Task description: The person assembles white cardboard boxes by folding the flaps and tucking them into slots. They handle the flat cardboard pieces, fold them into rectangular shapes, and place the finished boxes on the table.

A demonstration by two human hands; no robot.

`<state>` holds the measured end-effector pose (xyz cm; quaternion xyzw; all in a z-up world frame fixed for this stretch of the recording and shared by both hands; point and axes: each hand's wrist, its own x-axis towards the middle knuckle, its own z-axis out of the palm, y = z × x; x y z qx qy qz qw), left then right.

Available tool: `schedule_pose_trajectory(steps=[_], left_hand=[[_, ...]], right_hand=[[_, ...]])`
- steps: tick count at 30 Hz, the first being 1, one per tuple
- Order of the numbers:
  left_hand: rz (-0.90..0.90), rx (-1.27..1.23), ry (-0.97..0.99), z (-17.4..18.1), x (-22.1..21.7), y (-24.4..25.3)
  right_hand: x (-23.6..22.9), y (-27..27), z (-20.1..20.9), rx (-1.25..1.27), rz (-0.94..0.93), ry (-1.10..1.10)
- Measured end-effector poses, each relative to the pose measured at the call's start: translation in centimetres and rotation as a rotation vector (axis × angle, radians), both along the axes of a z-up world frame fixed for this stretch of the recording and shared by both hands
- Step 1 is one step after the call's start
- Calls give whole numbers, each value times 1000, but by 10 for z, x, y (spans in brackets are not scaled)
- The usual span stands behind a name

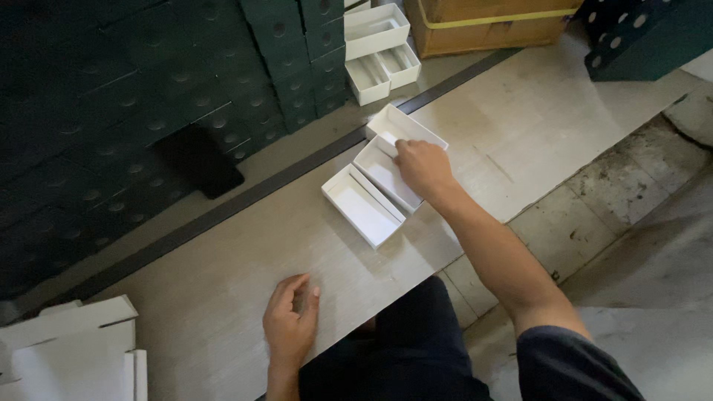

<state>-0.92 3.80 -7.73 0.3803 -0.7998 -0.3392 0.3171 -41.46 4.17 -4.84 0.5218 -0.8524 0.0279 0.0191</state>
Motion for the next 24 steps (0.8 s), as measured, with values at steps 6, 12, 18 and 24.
schedule_pose_trajectory(steps=[6, 12, 18, 24], left_hand=[[9, 23, -1, 1, -1, -1], [11, 23, -39, 3, -2, 1], [67, 121, -93, 7, -6, 1], [181, 142, -106, -2, -15, 4]], right_hand=[[1, 9, 17, 45, -16, 102], [-10, 17, 20, 36, -77, -144], [-101, 34, 41, 44, -171, 162], [-237, 55, 10, -58, -240, 502]])
